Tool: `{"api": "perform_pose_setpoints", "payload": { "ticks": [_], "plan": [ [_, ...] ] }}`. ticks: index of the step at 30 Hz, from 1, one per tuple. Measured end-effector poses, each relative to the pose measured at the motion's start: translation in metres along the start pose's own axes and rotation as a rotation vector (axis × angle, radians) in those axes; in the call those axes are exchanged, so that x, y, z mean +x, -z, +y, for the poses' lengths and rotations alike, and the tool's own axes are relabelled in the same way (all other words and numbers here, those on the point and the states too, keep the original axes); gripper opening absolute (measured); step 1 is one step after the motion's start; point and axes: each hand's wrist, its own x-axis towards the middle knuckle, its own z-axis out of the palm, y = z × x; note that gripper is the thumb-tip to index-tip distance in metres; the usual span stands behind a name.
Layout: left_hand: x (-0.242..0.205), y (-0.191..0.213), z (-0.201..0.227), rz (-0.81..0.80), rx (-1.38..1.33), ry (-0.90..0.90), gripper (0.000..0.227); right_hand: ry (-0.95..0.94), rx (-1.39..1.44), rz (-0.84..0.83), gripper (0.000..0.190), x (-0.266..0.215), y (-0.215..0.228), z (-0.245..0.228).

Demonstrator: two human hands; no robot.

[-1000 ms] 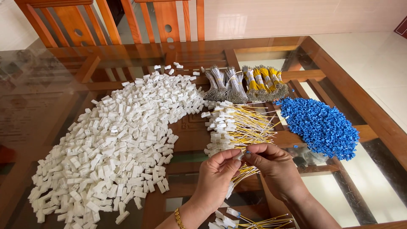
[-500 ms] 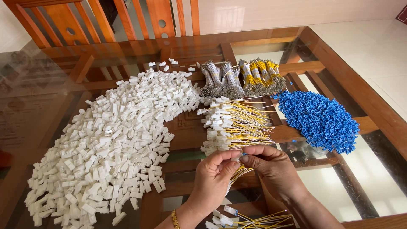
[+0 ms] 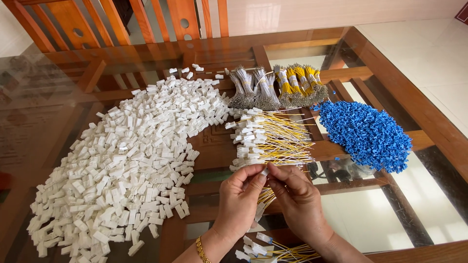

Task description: Manually attaching small blue plastic caps to white wire connectors.

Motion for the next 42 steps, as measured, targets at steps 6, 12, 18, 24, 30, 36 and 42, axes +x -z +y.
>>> {"api": "perform_pose_setpoints", "payload": {
  "ticks": [6, 12, 18, 24, 30, 36, 42],
  "plan": [
    [0.019, 0.008, -0.001, -0.112, -0.024, -0.099, 0.023, 0.016, -0.071, 0.030, 0.034, 0.026, 0.049, 0.007],
    [0.000, 0.013, 0.072, -0.515, 0.552, 0.139, 0.018, -0.564, -0.960, -0.059, 0.027, 0.060, 0.128, 0.030],
    [-0.037, 0.024, 0.016, -0.612, 0.937, -0.330, 0.004, -0.317, -1.226, -0.096, 0.023, 0.043, 0.147, 0.106],
    [-0.039, 0.048, 0.023, -0.386, 0.894, -0.370, 0.020, -0.234, -1.292, -0.017, 0.025, 0.035, 0.136, 0.104],
    [0.031, 0.052, 0.013, -0.120, 1.114, -0.480, 0.013, -0.179, -1.024, 0.072, 0.016, 0.038, 0.124, 0.072],
    [0.053, 0.039, -0.016, -0.158, 1.324, -0.461, 0.023, -0.074, -0.930, 0.126, 0.013, 0.035, 0.127, 0.071],
    [0.051, 0.037, -0.019, -0.074, 1.238, -0.513, 0.010, -0.055, -0.871, 0.117, 0.018, 0.035, 0.126, 0.070]
  ]
}}
